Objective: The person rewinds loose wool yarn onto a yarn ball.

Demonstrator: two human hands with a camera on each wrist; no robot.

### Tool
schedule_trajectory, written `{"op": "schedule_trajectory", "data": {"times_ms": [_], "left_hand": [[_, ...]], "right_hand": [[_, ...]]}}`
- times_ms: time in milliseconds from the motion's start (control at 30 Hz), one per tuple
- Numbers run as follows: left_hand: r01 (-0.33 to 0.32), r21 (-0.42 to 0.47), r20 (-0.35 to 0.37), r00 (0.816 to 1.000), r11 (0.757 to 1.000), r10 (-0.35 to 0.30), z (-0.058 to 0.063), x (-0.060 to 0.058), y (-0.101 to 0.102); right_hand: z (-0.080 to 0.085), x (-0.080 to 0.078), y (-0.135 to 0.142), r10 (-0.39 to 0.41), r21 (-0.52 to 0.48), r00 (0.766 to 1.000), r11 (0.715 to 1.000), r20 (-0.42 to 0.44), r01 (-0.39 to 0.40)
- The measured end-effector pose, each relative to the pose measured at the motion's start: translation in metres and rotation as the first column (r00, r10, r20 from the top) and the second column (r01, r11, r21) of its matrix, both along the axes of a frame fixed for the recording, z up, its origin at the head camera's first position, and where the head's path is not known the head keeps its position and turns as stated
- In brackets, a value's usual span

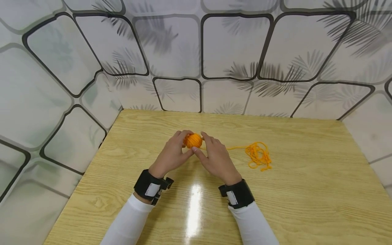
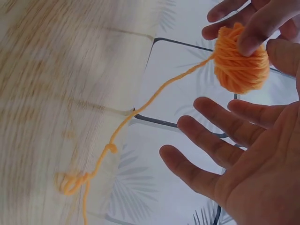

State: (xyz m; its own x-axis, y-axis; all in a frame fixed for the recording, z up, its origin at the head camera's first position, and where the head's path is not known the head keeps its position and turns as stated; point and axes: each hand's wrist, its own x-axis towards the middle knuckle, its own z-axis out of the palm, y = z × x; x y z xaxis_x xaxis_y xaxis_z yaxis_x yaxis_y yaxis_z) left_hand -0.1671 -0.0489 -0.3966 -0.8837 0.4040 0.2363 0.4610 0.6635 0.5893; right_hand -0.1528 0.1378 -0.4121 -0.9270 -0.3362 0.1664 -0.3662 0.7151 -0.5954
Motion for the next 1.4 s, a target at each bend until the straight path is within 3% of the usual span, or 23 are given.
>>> {"op": "schedule_trajectory", "data": {"times_ms": [267,700,867,1000,1067,1133,1300,1400], "left_hand": [[0.059,0.117,-0.010,0.998,0.991,-0.058,0.004,0.007,0.001],[0.150,0.291,-0.002,0.988,0.945,-0.156,0.009,0.013,-0.004],[0.231,0.401,0.027,0.964,0.887,-0.263,0.010,0.012,-0.009],[0.275,0.550,0.093,0.918,0.789,-0.385,0.014,0.011,-0.015],[0.274,0.617,0.117,0.895,0.737,-0.430,0.017,0.011,-0.018],[0.258,0.664,0.139,0.880,0.701,-0.455,0.020,0.012,-0.019],[0.195,0.705,0.191,0.874,0.682,-0.448,0.022,0.013,-0.017],[0.177,0.737,0.223,0.848,0.652,-0.482,0.022,0.014,-0.015]], "right_hand": [[0.003,0.003,0.004,0.040,-0.113,0.998,0.993,0.045,-0.035],[0.009,0.013,0.007,0.036,-0.307,0.999,0.950,-0.040,-0.046],[0.011,0.018,0.008,0.018,-0.364,0.993,0.930,-0.118,-0.060],[0.014,0.022,0.008,0.014,-0.394,0.979,0.914,-0.202,-0.095],[0.016,0.024,0.007,0.012,-0.405,0.972,0.908,-0.235,-0.109],[0.019,0.027,0.007,0.004,-0.411,0.964,0.904,-0.264,-0.116],[0.024,0.030,0.004,-0.013,-0.416,0.940,0.899,-0.342,-0.138],[0.027,0.031,0.002,-0.021,-0.414,0.925,0.898,-0.380,-0.149]]}}
